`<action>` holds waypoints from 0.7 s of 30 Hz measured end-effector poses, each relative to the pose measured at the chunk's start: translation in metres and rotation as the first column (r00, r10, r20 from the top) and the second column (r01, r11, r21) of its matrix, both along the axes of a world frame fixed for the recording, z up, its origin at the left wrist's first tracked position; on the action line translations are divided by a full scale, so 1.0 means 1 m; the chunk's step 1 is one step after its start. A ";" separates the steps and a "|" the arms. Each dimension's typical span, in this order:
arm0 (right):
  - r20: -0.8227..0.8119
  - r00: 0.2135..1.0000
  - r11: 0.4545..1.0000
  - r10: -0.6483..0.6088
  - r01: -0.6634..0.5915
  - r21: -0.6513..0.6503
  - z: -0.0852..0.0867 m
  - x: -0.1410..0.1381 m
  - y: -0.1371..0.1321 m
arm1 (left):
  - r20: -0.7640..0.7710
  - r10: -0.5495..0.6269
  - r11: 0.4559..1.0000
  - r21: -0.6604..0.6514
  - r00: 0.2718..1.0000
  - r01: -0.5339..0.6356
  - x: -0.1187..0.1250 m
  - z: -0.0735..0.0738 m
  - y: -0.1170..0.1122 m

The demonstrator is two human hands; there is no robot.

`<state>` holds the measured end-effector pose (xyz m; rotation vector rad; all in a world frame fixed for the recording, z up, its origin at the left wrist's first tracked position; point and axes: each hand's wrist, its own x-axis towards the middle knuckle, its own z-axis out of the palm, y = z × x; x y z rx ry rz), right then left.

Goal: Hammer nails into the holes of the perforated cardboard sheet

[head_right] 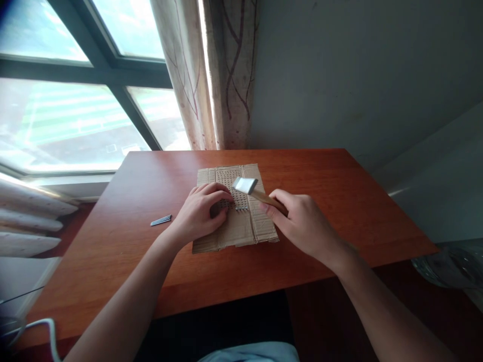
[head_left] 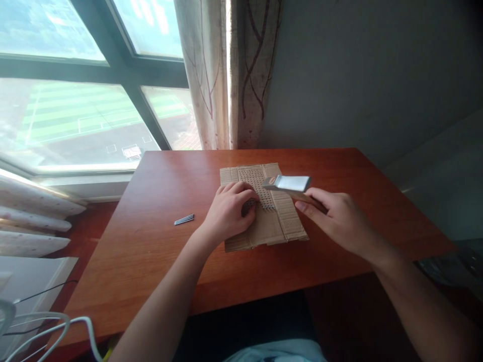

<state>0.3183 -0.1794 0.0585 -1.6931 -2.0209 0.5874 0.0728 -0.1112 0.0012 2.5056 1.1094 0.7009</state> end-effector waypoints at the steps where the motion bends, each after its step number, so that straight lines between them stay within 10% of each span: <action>1: -0.083 0.995 0.996 -0.046 0.052 0.072 -0.002 0.001 0.002 | 0.002 0.003 1.000 -0.003 1.000 -0.003 0.000 0.000 0.000; 9: -0.773 0.635 0.832 0.010 0.423 0.359 -0.018 -0.005 0.044 | 0.012 -0.003 1.000 0.002 1.000 0.003 0.000 -0.001 0.000; 21: -0.744 0.655 0.850 -0.133 0.461 0.254 -0.043 0.001 0.063 | 0.013 0.001 1.000 0.003 1.000 -0.001 -0.001 -0.004 0.000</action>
